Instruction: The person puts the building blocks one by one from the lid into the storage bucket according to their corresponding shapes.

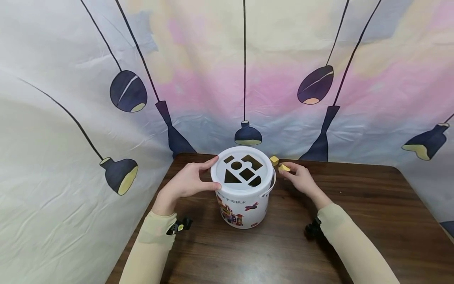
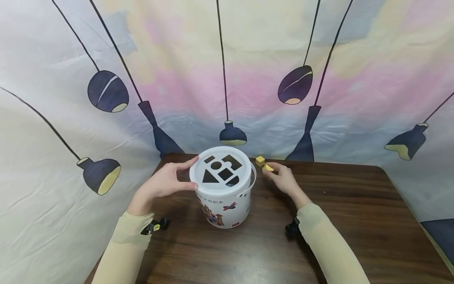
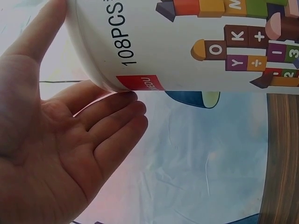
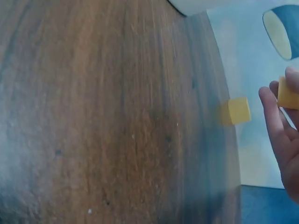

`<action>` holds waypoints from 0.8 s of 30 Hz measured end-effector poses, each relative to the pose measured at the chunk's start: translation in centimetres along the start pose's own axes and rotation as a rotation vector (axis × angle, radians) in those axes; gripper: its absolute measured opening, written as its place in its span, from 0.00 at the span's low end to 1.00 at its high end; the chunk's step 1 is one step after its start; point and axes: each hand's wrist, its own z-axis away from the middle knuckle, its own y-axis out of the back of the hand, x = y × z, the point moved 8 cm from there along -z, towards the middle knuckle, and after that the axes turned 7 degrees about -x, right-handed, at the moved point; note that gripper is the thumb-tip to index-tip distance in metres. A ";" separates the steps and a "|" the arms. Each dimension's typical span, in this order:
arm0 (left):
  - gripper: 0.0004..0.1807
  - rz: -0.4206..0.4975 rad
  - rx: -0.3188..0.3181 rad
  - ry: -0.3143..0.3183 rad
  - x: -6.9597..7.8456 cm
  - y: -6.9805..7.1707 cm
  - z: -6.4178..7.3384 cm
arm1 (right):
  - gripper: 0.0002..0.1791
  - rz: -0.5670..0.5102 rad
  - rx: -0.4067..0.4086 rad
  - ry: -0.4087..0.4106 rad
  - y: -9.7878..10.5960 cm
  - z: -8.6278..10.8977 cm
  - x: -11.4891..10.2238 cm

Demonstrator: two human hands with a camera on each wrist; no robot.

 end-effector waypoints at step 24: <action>0.54 -0.004 0.005 -0.009 0.0 0.0 -0.3 | 0.24 0.021 0.161 0.143 2.5 2.4 -5.7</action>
